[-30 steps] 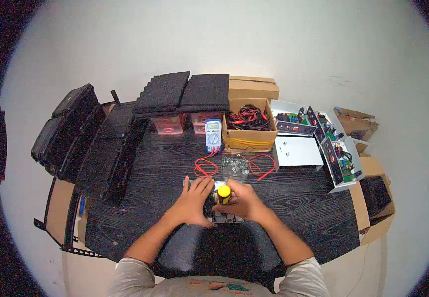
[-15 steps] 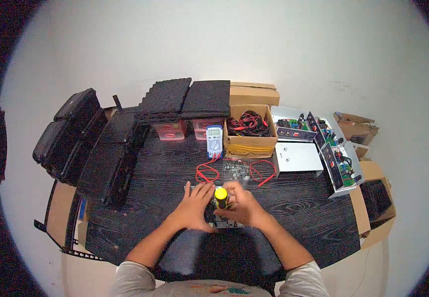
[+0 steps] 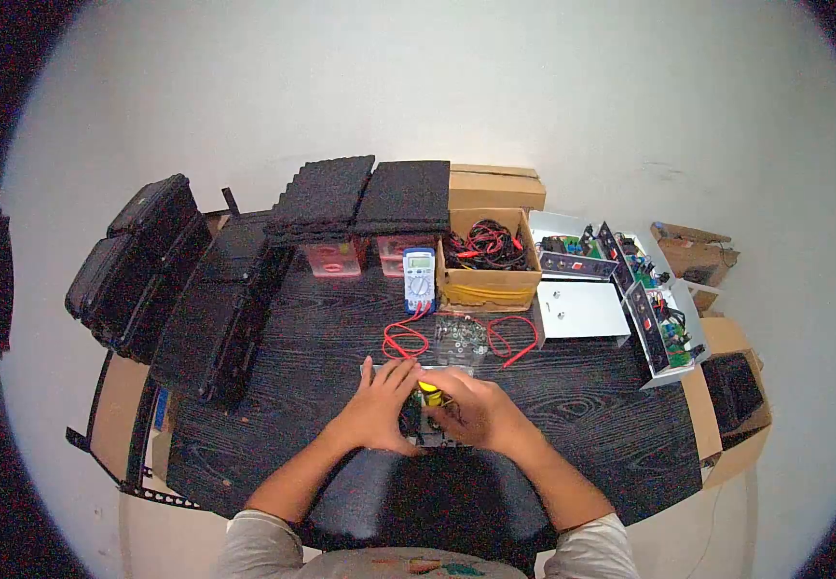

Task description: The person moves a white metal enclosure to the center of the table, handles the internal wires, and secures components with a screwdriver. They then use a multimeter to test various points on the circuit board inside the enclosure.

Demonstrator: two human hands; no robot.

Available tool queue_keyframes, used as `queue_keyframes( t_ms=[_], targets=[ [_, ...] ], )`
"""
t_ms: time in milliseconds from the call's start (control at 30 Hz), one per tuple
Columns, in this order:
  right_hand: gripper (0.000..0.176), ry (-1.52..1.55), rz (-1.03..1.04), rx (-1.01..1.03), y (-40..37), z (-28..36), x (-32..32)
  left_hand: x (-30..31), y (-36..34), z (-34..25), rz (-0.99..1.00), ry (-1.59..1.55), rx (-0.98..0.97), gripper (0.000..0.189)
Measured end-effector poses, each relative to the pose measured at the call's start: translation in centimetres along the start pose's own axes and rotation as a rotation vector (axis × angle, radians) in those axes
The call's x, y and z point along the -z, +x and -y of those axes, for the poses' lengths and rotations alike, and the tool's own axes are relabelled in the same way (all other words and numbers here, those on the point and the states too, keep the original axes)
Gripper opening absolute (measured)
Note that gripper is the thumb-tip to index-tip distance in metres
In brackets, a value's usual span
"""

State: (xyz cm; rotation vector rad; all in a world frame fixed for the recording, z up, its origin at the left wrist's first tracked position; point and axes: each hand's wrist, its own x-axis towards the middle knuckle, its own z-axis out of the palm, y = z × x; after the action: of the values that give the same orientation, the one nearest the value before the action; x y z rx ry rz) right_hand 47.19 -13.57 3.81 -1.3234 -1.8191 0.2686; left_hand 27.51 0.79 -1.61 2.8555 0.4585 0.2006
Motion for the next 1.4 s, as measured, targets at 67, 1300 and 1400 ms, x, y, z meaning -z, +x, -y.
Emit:
queue_keyframes(
  t_ms=[67,1300,1400],
  targets=[
    [0.069,-0.068,-0.034,0.072,0.1,-0.1,-0.1,-0.3,0.1,0.1,-0.001,0.003,0.003,0.141],
    [0.067,0.007,-0.061,0.045,0.2,0.2,0.1,-0.2,0.0,0.2,-0.005,0.009,-0.005,0.142],
    [0.068,0.044,-0.08,0.044,0.2,0.2,-0.1,-0.1,0.0,0.1,0.007,0.019,-0.003,0.142]
  ],
)
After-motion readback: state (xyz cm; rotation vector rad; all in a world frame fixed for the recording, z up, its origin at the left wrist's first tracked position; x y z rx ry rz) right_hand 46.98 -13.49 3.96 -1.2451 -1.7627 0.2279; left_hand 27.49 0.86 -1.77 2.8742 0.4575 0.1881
